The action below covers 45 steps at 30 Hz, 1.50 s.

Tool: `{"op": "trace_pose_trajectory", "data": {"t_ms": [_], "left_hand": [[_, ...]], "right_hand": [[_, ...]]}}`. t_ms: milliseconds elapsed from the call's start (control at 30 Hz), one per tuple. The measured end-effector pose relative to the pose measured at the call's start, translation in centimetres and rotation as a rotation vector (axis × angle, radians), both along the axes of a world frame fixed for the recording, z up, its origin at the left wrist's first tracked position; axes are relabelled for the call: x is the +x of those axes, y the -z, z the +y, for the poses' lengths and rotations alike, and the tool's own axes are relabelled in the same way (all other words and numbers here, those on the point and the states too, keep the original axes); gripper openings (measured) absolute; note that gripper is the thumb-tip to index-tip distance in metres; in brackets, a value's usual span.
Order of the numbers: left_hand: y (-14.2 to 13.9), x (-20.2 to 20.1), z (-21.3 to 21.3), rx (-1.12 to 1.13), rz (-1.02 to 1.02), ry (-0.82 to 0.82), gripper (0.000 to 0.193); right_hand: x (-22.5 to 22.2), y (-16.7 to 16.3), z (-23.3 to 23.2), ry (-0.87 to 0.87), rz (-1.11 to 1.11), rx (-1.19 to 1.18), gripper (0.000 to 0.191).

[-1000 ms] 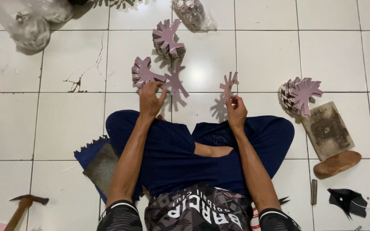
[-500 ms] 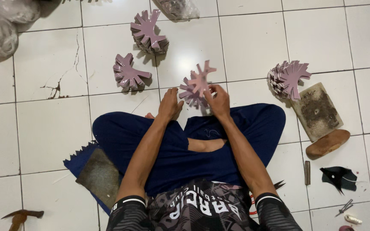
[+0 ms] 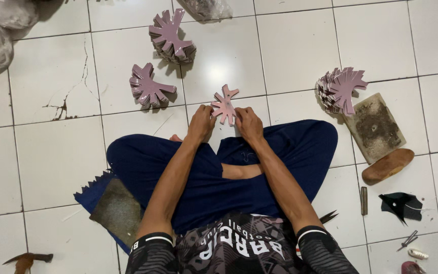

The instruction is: The person sits cross-legged on a tiled floor and assembles pink snowflake-shaped cut pieces, aligning and pressing matching pieces together one at a time and placing finished pieces onto piles on the floor.

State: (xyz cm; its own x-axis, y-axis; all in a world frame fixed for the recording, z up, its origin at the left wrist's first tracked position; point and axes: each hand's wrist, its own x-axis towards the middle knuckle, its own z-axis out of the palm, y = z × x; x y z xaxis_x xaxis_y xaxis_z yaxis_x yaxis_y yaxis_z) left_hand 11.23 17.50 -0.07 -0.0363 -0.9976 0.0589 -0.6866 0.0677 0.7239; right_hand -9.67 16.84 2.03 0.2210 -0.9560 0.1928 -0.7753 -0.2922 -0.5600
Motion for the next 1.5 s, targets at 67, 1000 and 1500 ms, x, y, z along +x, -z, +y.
{"op": "trace_pose_trajectory", "data": {"t_ms": [67,1000,1500], "left_hand": [[0.0,0.0,0.4,-0.037,-0.011,0.015,0.027],[1.6,-1.8,0.6,-0.213,-0.183,0.086,0.021],[1.7,-2.2,0.8,-0.139,-0.134,0.027,0.024]], "right_hand": [[0.0,-0.1,0.4,0.003,-0.002,0.006,0.031],[-0.2,1.0,0.3,0.084,-0.032,0.081,0.028],[-0.6,1.4,1.1,0.088,0.036,-0.003,0.027]]}}
